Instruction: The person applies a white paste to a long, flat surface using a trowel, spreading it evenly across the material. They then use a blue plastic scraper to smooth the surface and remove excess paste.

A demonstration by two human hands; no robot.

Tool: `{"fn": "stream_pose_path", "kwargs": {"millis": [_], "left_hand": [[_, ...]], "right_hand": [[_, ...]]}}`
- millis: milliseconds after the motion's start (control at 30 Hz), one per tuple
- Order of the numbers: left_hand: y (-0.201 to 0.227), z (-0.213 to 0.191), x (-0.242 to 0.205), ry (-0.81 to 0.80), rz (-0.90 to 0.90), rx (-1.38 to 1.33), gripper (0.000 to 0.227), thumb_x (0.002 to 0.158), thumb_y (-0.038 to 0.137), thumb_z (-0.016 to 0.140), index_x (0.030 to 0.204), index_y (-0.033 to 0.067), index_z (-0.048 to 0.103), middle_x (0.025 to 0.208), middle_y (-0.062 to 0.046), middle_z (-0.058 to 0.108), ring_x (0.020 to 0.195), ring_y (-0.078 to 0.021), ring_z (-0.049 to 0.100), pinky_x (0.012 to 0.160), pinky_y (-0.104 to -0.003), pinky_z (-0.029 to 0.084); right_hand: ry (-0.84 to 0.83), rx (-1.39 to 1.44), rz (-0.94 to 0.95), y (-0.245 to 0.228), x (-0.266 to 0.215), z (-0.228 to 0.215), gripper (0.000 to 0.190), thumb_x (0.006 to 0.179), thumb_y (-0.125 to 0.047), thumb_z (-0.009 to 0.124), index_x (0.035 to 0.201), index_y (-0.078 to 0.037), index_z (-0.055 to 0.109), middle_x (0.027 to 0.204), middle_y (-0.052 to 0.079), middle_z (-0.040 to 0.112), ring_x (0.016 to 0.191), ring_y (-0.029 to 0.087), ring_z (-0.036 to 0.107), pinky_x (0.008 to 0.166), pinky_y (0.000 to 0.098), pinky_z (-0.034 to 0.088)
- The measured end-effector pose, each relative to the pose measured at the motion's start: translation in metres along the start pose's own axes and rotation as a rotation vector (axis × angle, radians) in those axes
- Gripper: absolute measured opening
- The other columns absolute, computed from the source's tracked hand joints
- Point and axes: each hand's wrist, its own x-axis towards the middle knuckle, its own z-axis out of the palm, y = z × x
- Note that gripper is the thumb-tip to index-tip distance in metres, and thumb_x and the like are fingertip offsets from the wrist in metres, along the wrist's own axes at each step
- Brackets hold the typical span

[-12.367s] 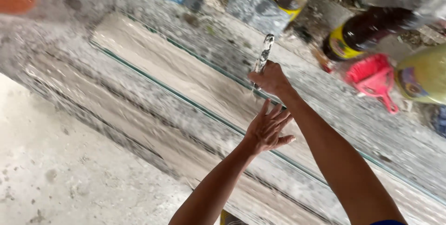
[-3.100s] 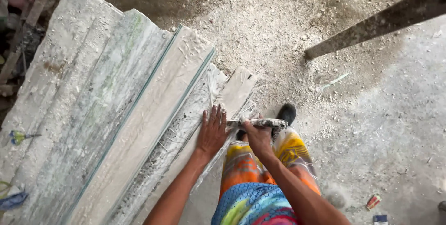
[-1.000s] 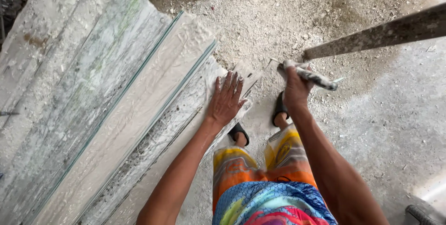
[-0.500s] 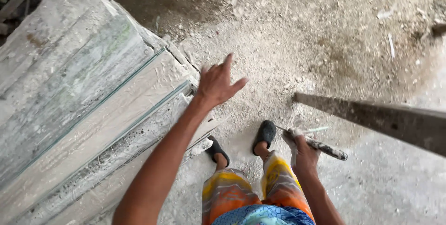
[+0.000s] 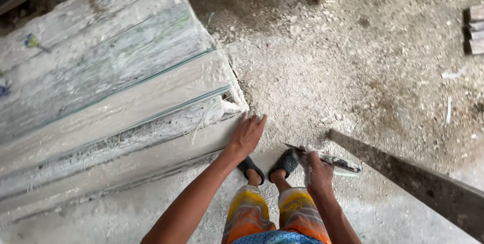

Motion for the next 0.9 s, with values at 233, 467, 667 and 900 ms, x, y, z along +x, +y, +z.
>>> {"fn": "stream_pose_path", "kwargs": {"millis": [233,467,667,900], "left_hand": [[-0.009,0.009,-0.042,0.644,-0.294,-1.466,0.051,0.099,0.011,0.061,0.146,0.0040,0.042,0.132,-0.019,0.062,0.118,-0.0329,0.067,0.093,-0.040,0.064],[-0.016,0.064,-0.036,0.951,-0.480,-1.258,0.062,0.099,0.016,0.069,0.151,0.0002,0.039,0.138,-0.025,0.060,0.124,-0.0380,0.065,0.101,-0.044,0.057],[-0.030,0.063,-0.058,1.046,-0.525,-0.899,0.060,0.100,0.022,0.069,0.151,0.0021,0.043,0.156,-0.027,0.048,0.142,-0.0440,0.049,0.119,-0.048,0.042],[0.003,0.050,-0.069,0.632,-0.338,-0.596,0.071,0.099,0.051,0.047,0.152,0.0048,0.042,0.163,-0.020,0.033,0.153,-0.0404,0.022,0.123,-0.061,0.015]], "right_hand": [[-0.093,-0.039,0.260,0.020,0.022,0.060,0.016,0.102,-0.009,0.064,0.096,0.003,0.056,0.094,0.020,0.067,0.082,0.030,0.072,0.077,0.0488,0.065],[-0.146,-0.046,0.412,0.083,0.075,0.073,0.026,0.104,-0.021,0.061,0.105,0.006,0.063,0.091,0.014,0.067,0.078,0.027,0.070,0.072,0.0442,0.068],[-0.045,-0.069,0.402,0.076,0.066,0.087,0.028,0.102,-0.027,0.057,0.106,-0.002,0.067,0.095,0.012,0.072,0.080,0.026,0.073,0.066,0.0394,0.063],[0.071,-0.193,0.372,0.074,0.072,0.068,0.028,0.103,-0.032,0.064,0.107,-0.004,0.067,0.096,0.010,0.070,0.080,0.023,0.070,0.068,0.0366,0.062]]}}
